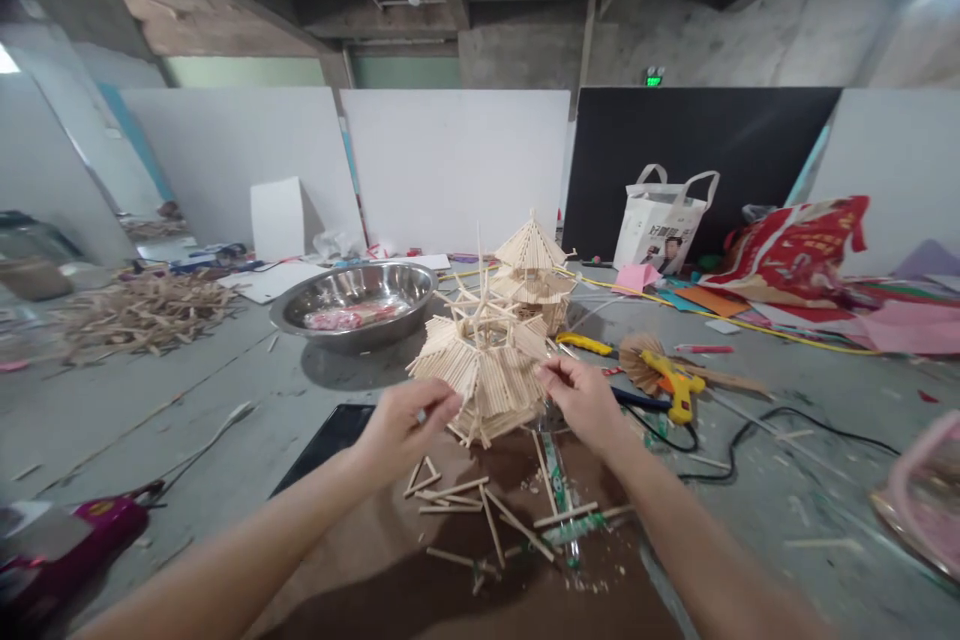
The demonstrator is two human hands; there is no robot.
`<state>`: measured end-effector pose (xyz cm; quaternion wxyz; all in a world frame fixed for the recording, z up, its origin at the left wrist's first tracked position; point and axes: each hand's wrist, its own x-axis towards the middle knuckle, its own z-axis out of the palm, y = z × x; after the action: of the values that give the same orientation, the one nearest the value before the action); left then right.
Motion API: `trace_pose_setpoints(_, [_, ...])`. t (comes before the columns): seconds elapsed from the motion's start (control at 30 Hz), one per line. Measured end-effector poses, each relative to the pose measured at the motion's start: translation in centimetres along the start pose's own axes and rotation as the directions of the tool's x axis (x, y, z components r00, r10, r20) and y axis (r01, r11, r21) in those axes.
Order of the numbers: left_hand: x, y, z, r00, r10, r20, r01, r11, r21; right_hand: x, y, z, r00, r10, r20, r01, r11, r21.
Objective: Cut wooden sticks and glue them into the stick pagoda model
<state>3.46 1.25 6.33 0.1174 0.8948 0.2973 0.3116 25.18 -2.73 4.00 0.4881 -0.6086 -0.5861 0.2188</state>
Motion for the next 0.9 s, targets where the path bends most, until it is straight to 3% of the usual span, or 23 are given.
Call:
trace_pose_setpoints(0.07, [-1.0,0.2,1.4,0.995,0.03,0.098,-0.033,0.999,0.033,-1.1,0.0,0.5,0.998,-0.026,0.052,0.031,0.995,-0.098])
trace_pose_setpoints(0.33, [-4.5,0.7,4.7,0.954,0.073,0.29,-0.14,0.965,0.22,-4.9,2.0,2.9,0.972,-0.121,0.202,0.191,0.907,-0.376])
trace_pose_setpoints(0.57, [-6.0,-0.4,6.3,0.959,0.072,0.275,-0.157,0.941,0.301,-6.3,4.0,3.6,0.907,-0.269,0.324,0.406,0.763,-0.503])
trace_pose_setpoints(0.9, [-6.1,-0.3,6.2,0.93,0.065,0.362,-0.202,0.912,0.357,-7.2,3.9,3.7,0.853,-0.188,0.487,0.471,0.681,-0.561])
